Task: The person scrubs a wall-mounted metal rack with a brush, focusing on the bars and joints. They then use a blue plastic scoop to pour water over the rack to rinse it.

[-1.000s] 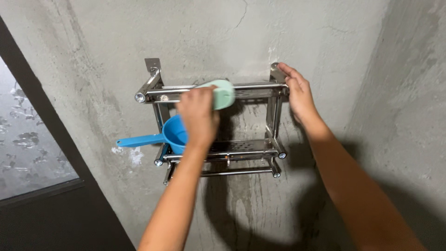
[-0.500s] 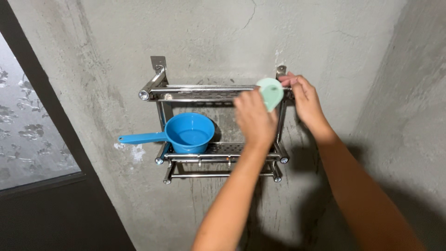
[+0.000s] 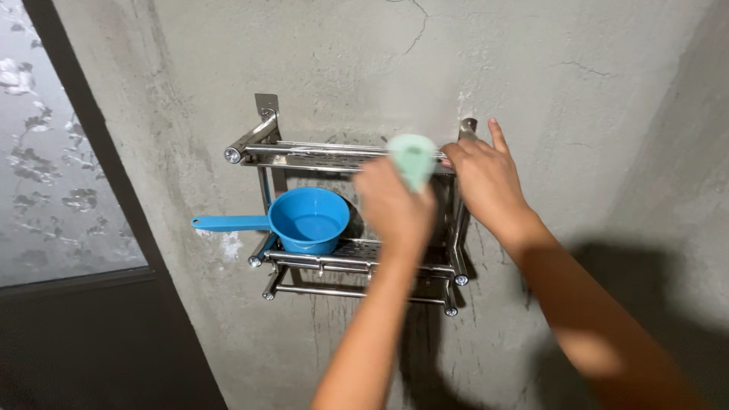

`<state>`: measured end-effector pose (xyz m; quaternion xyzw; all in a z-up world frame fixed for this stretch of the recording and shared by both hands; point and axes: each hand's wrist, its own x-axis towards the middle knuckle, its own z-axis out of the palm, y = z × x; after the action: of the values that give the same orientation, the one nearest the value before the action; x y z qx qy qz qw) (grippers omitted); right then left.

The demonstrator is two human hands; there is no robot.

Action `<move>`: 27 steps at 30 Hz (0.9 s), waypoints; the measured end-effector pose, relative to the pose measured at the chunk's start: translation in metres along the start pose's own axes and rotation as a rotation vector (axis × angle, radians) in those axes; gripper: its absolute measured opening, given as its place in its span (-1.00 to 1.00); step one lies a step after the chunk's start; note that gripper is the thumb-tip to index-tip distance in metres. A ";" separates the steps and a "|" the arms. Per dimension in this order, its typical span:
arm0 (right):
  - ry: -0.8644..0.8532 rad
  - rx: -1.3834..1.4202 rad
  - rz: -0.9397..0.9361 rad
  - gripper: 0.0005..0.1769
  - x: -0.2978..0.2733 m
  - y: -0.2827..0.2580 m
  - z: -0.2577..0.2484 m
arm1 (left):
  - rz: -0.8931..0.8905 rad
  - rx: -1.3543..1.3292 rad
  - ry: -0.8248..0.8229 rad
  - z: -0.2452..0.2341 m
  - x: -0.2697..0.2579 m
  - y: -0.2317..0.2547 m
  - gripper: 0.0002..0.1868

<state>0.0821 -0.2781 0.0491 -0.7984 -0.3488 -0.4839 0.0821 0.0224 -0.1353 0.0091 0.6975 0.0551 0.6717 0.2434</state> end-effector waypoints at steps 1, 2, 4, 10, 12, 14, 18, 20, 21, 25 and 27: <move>0.000 -0.007 0.002 -0.83 0.001 0.002 0.001 | 0.027 -0.094 -0.053 0.008 -0.007 0.008 -0.40; 0.000 -0.014 0.004 -0.85 0.002 0.004 0.002 | 0.027 -0.101 -0.061 0.014 -0.011 0.012 -0.39; 0.036 -0.009 -0.021 -0.86 0.003 0.009 0.002 | 0.025 -0.115 -0.079 0.019 -0.014 0.007 -0.37; 0.051 0.015 -0.071 -0.84 0.004 0.007 -0.002 | 0.109 0.152 0.117 -0.029 0.028 -0.089 -0.31; 0.032 -0.014 -0.071 -0.86 0.004 0.002 -0.005 | 0.043 0.221 0.151 -0.051 0.045 -0.121 -0.30; -0.007 -0.139 -0.083 -0.84 0.004 -0.006 -0.003 | -0.081 0.228 0.151 -0.063 0.053 -0.139 -0.39; -0.006 -0.030 -0.153 -0.85 0.028 -0.033 0.018 | 0.040 0.246 0.211 -0.050 0.043 -0.137 -0.23; 0.045 0.039 -0.167 -0.81 0.043 -0.055 0.032 | 0.077 0.190 0.153 -0.040 0.038 -0.129 -0.27; 0.068 0.074 -0.176 -0.79 0.049 -0.068 0.039 | 0.022 0.108 0.045 -0.037 0.035 -0.127 -0.35; 0.106 0.044 -0.118 -0.67 0.061 -0.098 0.043 | -0.014 0.110 0.022 -0.045 0.043 -0.134 -0.38; 0.072 0.034 -0.099 -0.59 0.066 -0.100 0.037 | -0.048 0.180 0.084 -0.054 0.051 -0.142 -0.38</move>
<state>0.0643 -0.1550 0.0644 -0.7606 -0.3930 -0.5099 0.0840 0.0103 0.0239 -0.0045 0.6863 0.1420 0.6866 0.1935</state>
